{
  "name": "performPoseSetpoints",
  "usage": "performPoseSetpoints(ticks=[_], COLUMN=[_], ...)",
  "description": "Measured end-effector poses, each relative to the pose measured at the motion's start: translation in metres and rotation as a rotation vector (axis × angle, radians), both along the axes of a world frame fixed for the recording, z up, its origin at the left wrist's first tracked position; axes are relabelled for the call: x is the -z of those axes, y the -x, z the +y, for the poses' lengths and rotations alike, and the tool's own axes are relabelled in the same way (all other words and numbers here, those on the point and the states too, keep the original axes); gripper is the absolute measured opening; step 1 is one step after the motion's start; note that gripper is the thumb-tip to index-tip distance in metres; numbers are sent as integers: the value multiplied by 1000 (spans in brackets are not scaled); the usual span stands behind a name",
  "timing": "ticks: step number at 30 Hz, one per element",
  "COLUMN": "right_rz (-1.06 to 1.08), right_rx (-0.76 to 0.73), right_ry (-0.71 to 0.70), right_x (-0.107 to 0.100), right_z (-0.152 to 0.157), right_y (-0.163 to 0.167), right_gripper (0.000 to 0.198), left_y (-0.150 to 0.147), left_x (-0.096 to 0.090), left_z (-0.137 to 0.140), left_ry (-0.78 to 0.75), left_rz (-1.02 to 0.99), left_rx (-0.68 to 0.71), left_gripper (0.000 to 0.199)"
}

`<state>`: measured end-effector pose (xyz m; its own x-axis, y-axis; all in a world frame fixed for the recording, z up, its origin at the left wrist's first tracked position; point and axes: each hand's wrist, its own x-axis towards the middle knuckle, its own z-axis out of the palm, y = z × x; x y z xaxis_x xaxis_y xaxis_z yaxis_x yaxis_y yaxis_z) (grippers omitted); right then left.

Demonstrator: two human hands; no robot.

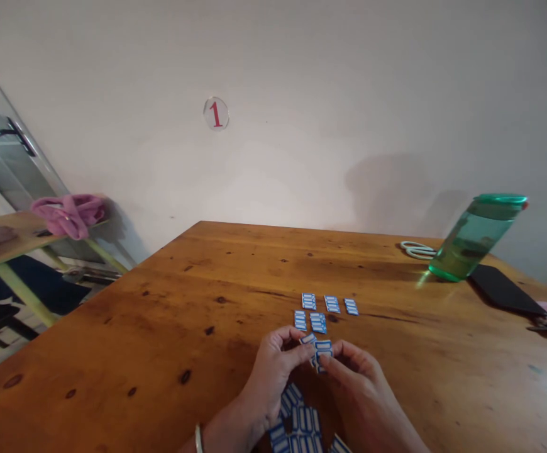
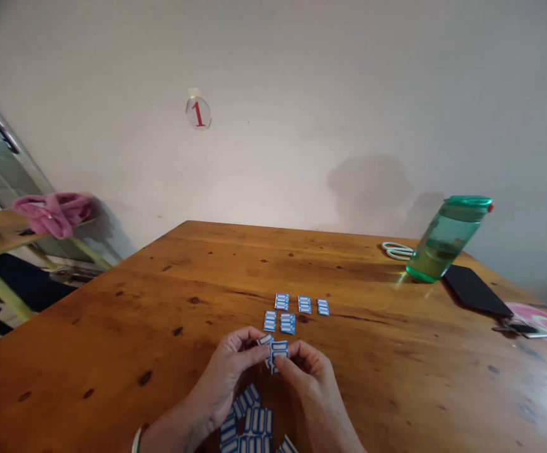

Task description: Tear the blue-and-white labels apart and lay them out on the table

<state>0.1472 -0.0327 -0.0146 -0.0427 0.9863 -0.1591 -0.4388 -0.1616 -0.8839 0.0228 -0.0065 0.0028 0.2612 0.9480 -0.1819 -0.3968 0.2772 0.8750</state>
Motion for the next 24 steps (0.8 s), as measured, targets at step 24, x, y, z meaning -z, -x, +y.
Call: performPoseSetpoints(ticks=[24], right_rz=[-277], right_rx=[104], right_ry=[-86], right_x=[10], right_z=[6], right_y=[-8], right_gripper=[27], left_y=[1], left_x=[8], left_z=[3], left_ry=[31], left_rz=[209], left_rx=[21], left_gripper=[24])
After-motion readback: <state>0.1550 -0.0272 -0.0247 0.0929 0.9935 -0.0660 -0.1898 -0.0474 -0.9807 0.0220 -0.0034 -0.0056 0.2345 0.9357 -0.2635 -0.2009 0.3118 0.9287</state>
